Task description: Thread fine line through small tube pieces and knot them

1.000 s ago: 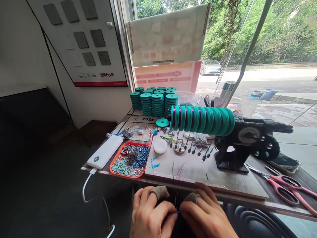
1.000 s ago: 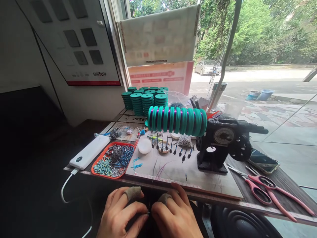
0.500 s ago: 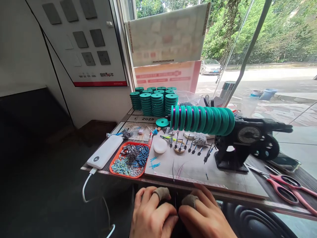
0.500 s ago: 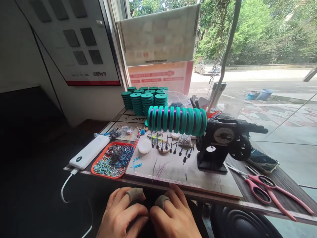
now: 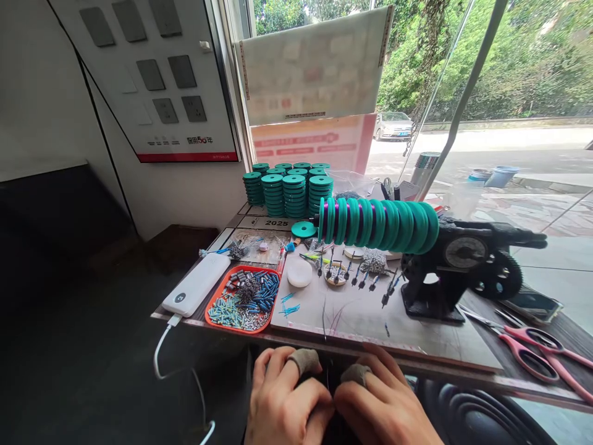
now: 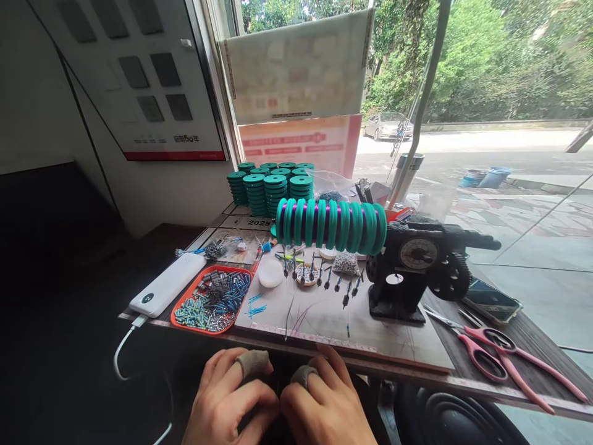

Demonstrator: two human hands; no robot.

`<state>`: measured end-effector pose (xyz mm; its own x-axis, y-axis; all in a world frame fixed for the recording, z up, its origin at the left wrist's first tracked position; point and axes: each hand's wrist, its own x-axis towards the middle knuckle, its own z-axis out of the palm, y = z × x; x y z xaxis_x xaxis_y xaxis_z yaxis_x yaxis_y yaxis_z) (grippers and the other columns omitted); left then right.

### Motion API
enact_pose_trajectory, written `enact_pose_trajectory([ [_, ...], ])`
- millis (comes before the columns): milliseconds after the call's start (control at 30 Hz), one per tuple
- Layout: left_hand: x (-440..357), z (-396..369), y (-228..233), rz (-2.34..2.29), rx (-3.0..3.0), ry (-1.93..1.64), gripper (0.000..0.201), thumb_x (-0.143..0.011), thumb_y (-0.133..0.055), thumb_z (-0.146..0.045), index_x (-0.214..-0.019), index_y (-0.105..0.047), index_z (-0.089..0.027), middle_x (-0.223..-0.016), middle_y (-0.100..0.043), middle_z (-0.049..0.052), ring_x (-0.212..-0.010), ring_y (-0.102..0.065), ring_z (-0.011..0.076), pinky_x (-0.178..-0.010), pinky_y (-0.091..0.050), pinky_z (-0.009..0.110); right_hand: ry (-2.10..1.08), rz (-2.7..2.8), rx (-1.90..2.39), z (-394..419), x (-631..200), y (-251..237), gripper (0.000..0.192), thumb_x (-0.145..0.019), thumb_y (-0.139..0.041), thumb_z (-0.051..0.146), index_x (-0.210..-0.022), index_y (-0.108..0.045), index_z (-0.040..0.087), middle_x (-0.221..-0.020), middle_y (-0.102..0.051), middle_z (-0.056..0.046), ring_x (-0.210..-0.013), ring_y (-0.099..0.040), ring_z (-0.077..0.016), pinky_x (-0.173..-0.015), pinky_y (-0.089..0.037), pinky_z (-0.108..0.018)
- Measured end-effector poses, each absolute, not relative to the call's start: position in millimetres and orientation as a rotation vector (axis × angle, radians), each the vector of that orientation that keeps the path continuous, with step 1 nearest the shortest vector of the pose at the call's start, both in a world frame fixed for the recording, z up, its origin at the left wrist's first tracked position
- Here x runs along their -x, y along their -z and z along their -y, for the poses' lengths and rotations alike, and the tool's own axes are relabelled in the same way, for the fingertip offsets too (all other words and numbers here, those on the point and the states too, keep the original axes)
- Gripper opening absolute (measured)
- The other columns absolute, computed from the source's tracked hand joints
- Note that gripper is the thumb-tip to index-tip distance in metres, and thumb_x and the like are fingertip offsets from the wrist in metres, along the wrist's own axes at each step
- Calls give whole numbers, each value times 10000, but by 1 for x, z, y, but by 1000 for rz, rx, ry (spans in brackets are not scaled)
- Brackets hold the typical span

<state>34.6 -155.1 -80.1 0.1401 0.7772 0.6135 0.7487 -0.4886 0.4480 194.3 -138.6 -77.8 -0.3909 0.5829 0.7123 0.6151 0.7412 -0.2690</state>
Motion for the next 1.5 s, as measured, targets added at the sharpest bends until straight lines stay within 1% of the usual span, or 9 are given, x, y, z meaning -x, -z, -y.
enact_pose_trajectory([
  [100,-31,154,69,-1594,-2397,-1224,125,-626,-726,-186,-624,-626,-262,-679,-666,-28,-747,-592,212,-751,-411,385,35,2077,893,137,-197,77,410,-986,-324,270,-652,-559,235,-534,-548,59,-575,-546,-115,-937,-327,-286],
  [267,-11,155,53,-1558,-2594,-988,329,-469,-829,-139,-712,-645,-264,-717,-692,-22,-737,-626,235,-668,-475,362,41,2052,901,136,-199,79,341,-968,-385,278,-694,-586,246,-542,-580,67,-567,-570,-118,-928,-343,-292],
  [533,-3,156,50,-1513,-2646,-937,194,-585,-802,-169,-666,-641,-242,-757,-697,0,-738,-622,222,-653,-493,347,42,2067,862,135,-191,74,290,-967,-383,320,-793,-604,249,-559,-605,69,-570,-591,-122,-894,-354,-278],
  [767,10,157,59,-1538,-2422,-995,96,-712,-703,-196,-690,-628,-250,-852,-679,-7,-850,-583,215,-739,-459,333,75,2046,842,130,-179,72,349,-976,-355,251,-684,-545,245,-550,-582,76,-519,-562,-102,-870,-375,-265],
  [867,21,147,49,-1703,-2335,-860,37,-758,-668,-251,-794,-667,-261,-876,-676,15,-854,-587,224,-744,-464,345,53,2049,818,124,-178,71,293,-969,-379,241,-720,-533,236,-585,-607,73,-515,-574,-91,-862,-385,-254],
  [967,32,122,37,-2053,-2269,-646,137,-810,-592,-200,-898,-685,-249,-866,-673,45,-878,-581,251,-781,-435,407,43,2022,792,120,-177,71,260,-964,-389,219,-741,-522,231,-571,-593,77,-495,-575,-81,-868,-385,-253],
  [1067,37,96,28,-2125,-2277,-298,125,-795,-597,-171,-784,-701,-239,-837,-676,40,-896,-577,251,-815,-405,419,58,1999,791,118,-175,74,260,-962,-388,211,-738,-519,232,-561,-593,78,-481,-578,-82,-850,-395,-260],
  [1233,32,77,24,-2050,-2312,-128,116,-737,-644,-145,-664,-695,-220,-744,-681,29,-839,-583,248,-815,-386,418,85,2006,800,117,-175,78,244,-952,-400,207,-739,-515,240,-530,-580,77,-454,-574,-97,-820,-412,-282],
  [1500,31,85,23,-2091,-2310,-97,83,-782,-606,-176,-738,-671,-204,-804,-671,37,-869,-574,239,-826,-380,405,32,2036,780,118,-181,83,188,-925,-440,176,-770,-531,229,-605,-606,74,-525,-593,-87,-883,-372,-258],
])
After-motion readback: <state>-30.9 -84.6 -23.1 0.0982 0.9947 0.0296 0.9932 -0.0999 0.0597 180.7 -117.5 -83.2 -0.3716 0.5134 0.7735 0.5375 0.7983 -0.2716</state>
